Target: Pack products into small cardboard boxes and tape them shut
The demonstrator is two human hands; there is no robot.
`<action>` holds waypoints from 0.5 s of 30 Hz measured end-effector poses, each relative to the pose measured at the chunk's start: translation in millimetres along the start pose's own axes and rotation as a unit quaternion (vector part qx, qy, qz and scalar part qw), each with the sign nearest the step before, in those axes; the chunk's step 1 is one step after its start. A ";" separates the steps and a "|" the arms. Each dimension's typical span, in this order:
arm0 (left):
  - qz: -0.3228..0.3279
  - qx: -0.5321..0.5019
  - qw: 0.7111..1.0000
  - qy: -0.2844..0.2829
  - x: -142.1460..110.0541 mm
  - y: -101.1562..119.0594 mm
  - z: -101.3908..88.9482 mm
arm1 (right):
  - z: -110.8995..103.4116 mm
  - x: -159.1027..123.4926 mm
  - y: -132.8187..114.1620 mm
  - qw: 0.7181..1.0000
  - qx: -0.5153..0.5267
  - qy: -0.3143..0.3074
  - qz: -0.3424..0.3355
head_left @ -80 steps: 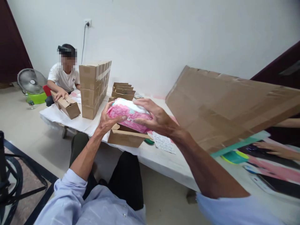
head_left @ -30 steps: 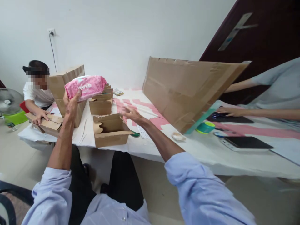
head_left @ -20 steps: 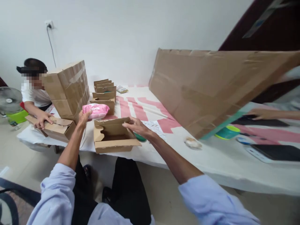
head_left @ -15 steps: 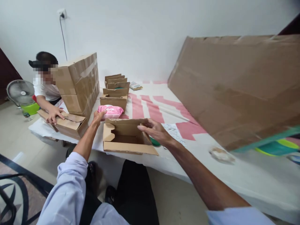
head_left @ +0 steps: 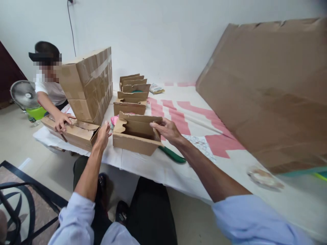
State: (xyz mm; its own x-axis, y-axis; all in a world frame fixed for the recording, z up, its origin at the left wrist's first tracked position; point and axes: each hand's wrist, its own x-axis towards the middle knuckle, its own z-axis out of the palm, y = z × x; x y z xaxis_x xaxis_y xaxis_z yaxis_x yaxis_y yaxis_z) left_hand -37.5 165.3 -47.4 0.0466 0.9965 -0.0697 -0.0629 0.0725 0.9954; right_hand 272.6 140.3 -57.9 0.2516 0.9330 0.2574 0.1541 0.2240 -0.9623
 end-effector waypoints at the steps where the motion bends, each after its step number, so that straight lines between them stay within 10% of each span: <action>1: 0.038 -0.012 0.999 0.032 -20.4 -2.9 -7.1 | 5.3 6.9 2.4 1.000 0.003 0.004 -0.002; 7: 0.216 0.188 0.951 0.120 -104.7 -23.7 -6.8 | 44.1 34.9 14.5 0.999 -0.021 0.023 -0.025; 15: 0.090 0.368 0.925 -0.026 -53.2 -43.5 47.4 | 29.9 3.2 35.5 0.982 -0.142 0.087 -0.090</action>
State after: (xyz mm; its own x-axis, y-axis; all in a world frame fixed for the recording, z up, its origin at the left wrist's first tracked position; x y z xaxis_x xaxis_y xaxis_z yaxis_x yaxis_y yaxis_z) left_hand 10.0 107.1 -83.8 0.1511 0.9848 0.0852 0.6207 -0.1616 0.7672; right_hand 250.3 159.7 -93.8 0.3510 0.8182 0.4554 0.4651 0.2698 -0.8431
